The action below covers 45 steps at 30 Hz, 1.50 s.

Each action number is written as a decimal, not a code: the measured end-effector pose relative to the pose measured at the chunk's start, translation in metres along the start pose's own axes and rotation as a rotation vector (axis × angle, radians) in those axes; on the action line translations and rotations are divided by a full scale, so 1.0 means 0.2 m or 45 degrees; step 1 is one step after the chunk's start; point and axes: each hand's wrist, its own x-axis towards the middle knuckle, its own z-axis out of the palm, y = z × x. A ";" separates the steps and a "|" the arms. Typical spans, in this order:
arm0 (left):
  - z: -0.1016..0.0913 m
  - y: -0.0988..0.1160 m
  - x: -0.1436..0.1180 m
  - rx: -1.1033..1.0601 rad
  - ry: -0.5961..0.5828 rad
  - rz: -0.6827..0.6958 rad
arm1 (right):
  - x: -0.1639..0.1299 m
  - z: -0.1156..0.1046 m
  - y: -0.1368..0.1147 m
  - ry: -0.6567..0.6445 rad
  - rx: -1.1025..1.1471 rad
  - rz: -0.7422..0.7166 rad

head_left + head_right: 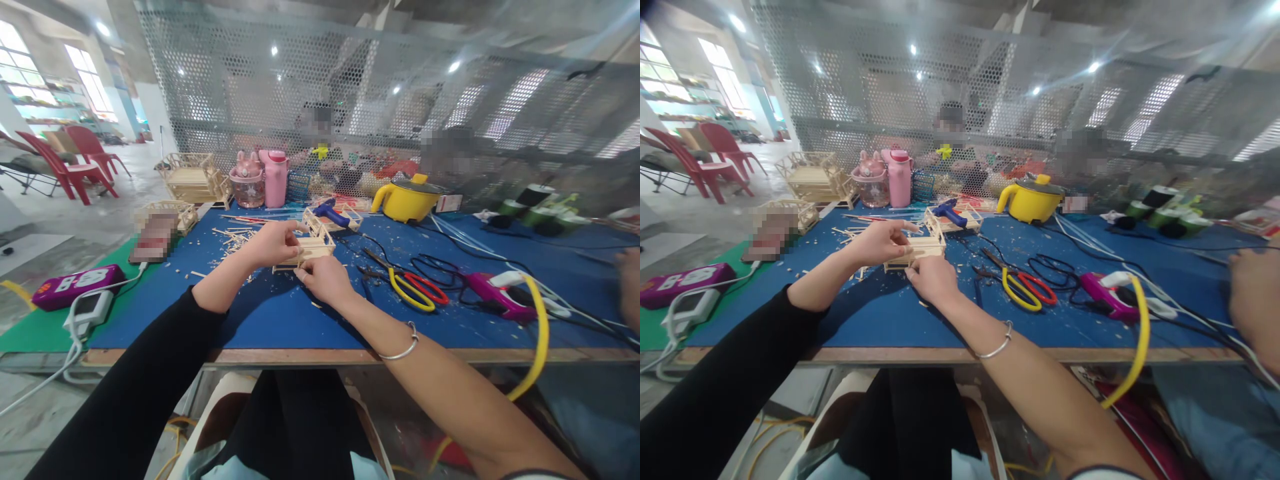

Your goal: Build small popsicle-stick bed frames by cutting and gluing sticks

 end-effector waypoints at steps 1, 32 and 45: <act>0.00 0.00 0.00 -0.005 -0.005 0.000 | 0.00 0.00 0.00 0.003 -0.002 -0.005; -0.01 0.01 0.00 -0.045 0.080 -0.035 | -0.02 -0.01 -0.01 0.011 -0.169 -0.050; 0.01 0.10 -0.13 0.000 0.735 -0.057 | -0.04 -0.06 0.02 0.087 0.135 -0.251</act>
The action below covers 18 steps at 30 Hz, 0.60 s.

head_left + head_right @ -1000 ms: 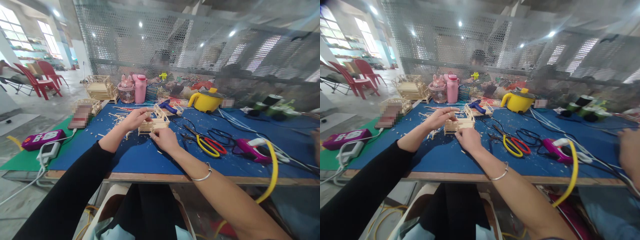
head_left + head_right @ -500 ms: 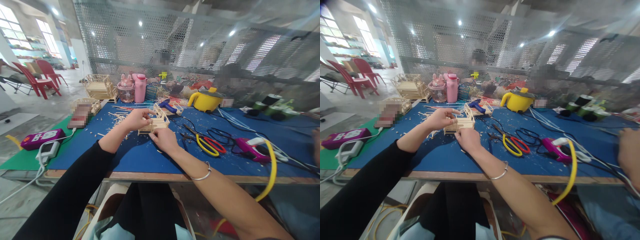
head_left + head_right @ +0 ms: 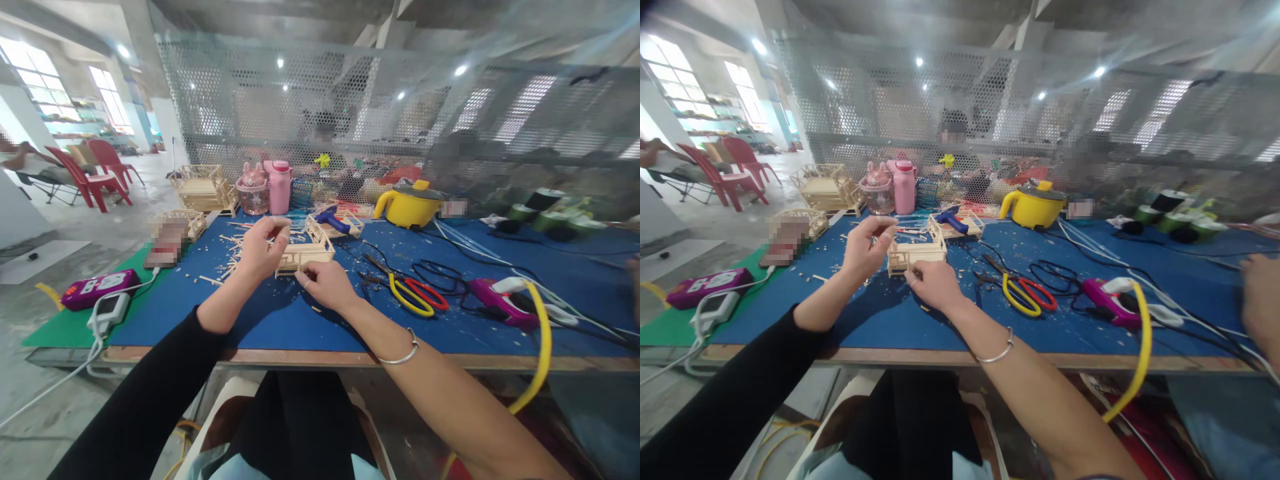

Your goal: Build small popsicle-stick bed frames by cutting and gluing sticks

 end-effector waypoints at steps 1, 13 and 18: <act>0.00 0.03 -0.05 -0.048 0.025 -0.135 | -0.01 -0.01 0.00 0.040 0.056 -0.052; 0.10 0.18 -0.47 -0.771 0.081 -0.945 | -0.26 -0.15 -0.07 -0.079 -0.040 -0.077; 0.08 0.19 -0.49 -0.673 -0.071 -0.907 | -0.41 -0.21 0.13 -0.113 -0.350 0.642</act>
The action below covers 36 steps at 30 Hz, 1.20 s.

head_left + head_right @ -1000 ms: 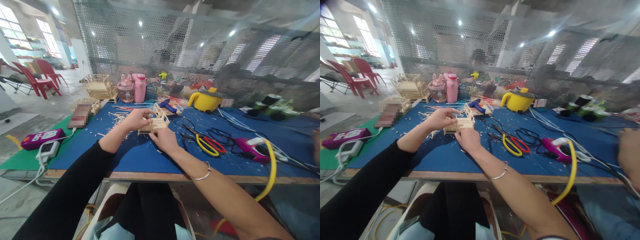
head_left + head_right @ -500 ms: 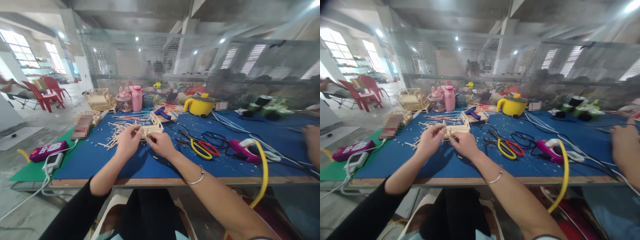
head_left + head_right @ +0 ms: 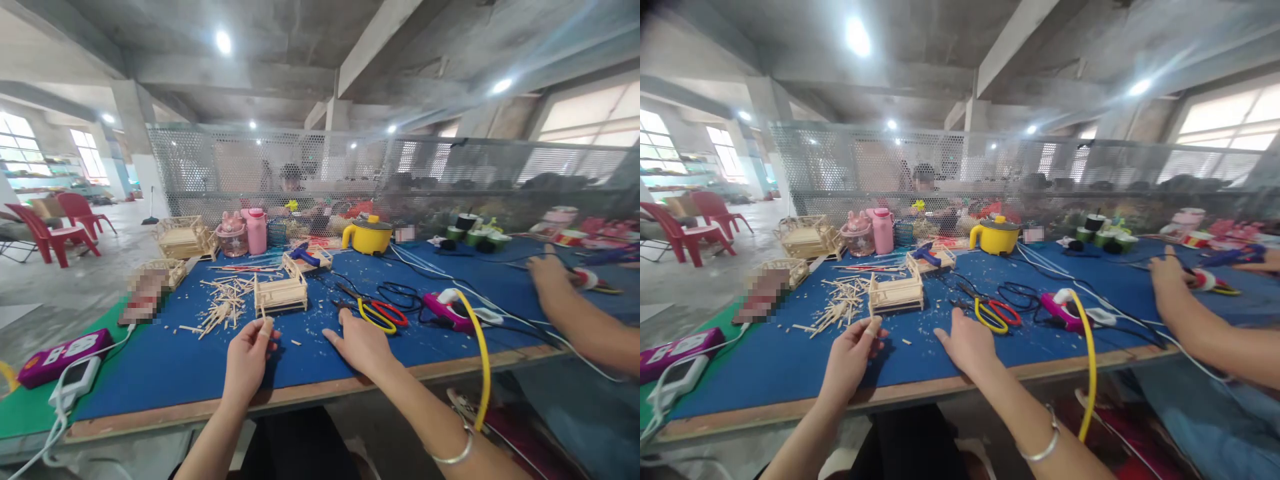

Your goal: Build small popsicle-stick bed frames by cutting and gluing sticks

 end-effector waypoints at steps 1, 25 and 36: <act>0.00 0.00 0.00 0.041 -0.029 0.029 | 0.01 0.00 0.04 -0.052 -0.020 0.027; 0.08 0.11 -0.08 -0.143 -0.614 0.301 | -0.11 -0.12 -0.07 -0.298 2.269 -0.013; 0.11 0.04 -0.06 -0.235 -0.672 0.204 | -0.06 0.06 -0.13 -0.848 2.367 -0.512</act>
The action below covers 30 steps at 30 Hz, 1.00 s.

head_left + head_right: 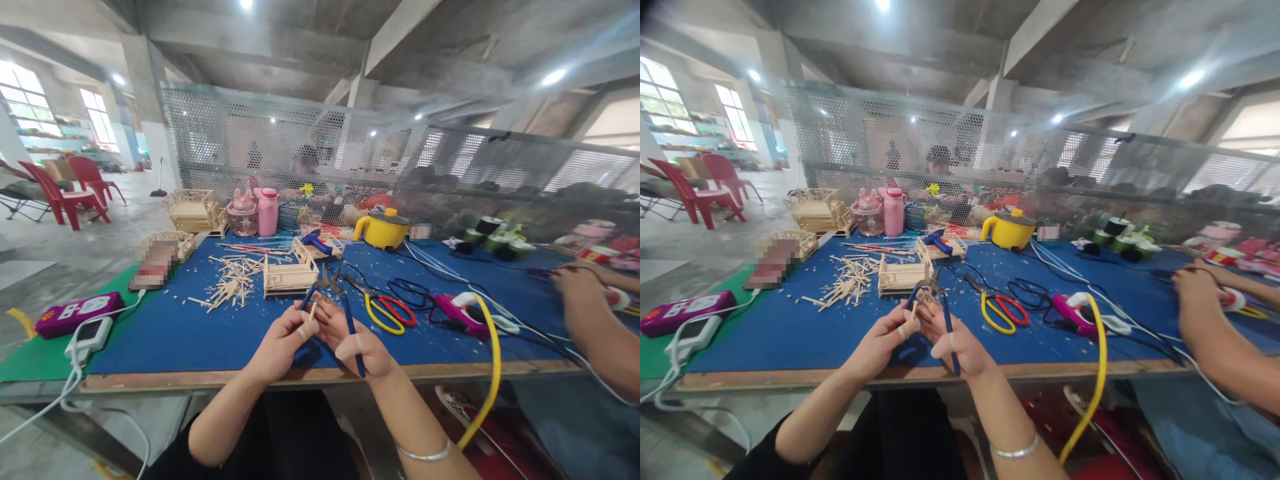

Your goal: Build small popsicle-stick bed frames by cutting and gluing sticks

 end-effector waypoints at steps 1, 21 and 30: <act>0.01 0.01 -0.01 -0.010 -0.027 -0.034 | 0.02 0.01 0.00 0.024 -0.042 -0.009; -0.07 -0.05 0.02 0.306 0.321 -0.217 | -0.04 -0.08 -0.20 0.136 -1.966 0.445; -0.08 -0.04 0.02 0.320 0.297 -0.208 | -0.02 -0.08 -0.20 0.101 -1.946 0.340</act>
